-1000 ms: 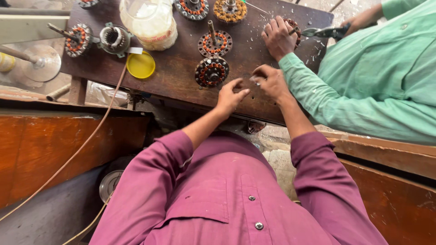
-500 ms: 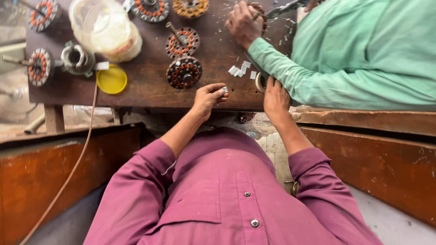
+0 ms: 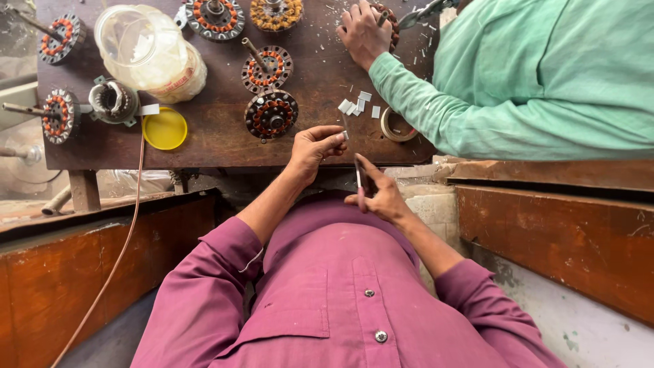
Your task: The person cuts small rectangular pieces of white tape using scissors and places them into the slots of a circular motor stator. They repeat this process for multiple stators on the table, handling the components and tools with both hands.
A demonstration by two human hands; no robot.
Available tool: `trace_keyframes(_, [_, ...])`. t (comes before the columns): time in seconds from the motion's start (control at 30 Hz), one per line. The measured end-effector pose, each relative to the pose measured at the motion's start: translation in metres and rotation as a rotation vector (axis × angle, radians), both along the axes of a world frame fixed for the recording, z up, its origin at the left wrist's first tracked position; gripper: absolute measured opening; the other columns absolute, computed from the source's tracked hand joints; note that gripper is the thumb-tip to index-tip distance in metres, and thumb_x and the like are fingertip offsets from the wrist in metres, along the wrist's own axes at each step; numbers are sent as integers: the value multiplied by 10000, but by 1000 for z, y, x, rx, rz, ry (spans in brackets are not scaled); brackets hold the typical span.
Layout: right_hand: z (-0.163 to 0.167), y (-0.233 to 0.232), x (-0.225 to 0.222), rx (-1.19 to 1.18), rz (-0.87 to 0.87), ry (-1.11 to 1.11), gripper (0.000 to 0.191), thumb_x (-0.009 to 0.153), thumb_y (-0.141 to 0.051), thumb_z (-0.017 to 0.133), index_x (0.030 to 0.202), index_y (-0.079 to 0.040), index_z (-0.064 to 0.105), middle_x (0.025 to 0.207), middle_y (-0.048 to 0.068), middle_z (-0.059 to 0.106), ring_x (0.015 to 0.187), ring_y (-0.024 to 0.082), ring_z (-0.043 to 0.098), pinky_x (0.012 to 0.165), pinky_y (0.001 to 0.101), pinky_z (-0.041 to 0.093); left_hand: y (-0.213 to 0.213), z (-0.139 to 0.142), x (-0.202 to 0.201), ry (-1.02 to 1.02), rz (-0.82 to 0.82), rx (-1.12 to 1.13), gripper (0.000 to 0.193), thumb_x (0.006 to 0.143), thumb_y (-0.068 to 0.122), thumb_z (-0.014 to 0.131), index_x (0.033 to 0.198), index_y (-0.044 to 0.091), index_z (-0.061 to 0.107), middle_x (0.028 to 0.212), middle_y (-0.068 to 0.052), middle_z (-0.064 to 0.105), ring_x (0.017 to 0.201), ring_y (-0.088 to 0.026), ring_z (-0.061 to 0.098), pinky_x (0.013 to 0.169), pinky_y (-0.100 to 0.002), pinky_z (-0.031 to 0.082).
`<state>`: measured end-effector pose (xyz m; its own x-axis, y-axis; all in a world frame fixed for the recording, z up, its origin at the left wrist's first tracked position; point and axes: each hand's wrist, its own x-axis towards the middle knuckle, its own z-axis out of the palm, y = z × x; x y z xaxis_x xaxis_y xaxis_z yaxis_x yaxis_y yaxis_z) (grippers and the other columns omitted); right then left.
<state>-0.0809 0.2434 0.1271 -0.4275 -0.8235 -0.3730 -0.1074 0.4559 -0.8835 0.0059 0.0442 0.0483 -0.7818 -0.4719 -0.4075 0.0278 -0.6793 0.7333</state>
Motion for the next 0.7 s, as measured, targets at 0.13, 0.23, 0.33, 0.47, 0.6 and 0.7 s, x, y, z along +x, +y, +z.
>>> trace_keyframes(0.13, [5,-8,-1,-362,94,358,1007,696,-73,847,1579,-62,363,1030,212,712,911,224,669,827,335,550,4,4,-5,31,-19,-28,244,917,29,756,1138,-73,738,949,-131,767,793,-167,737,719,-282,618])
trace_keyframes(0.23, [4,-1,-5,-251,-23,94,930,771,-116,751,1608,-92,346,945,127,733,882,166,748,829,307,592,7,9,-9,40,-10,-14,231,914,19,753,1125,-71,735,951,-128,767,789,-164,736,715,-280,616])
trace_keyframes(0.33, [-3,5,-11,4,-25,103,1024,737,-188,840,1638,-131,356,838,145,717,796,192,719,822,332,594,5,15,-12,26,6,-30,228,904,8,754,1118,-68,732,938,-133,767,780,-170,740,707,-276,610])
trace_keyframes(0.47, [-14,8,-13,-117,43,285,1101,690,-238,945,1614,-128,357,987,153,721,813,188,672,834,343,576,5,22,-15,37,-23,-51,231,902,11,750,1118,-70,732,922,-130,766,778,-166,741,712,-278,612])
trace_keyframes(0.6, [-18,11,-13,-321,51,352,1083,720,-180,939,1616,-91,339,1190,219,705,992,198,675,896,355,555,9,24,-15,25,-63,-86,219,909,14,759,1107,-77,736,914,-131,768,779,-161,740,707,-270,605])
trace_keyframes(0.7, [-21,14,-13,-213,29,256,980,761,-128,836,1606,-74,341,1010,162,759,807,175,725,782,309,599,12,21,-14,8,-72,-78,221,906,21,762,1102,-77,737,925,-129,770,784,-158,740,702,-262,596])
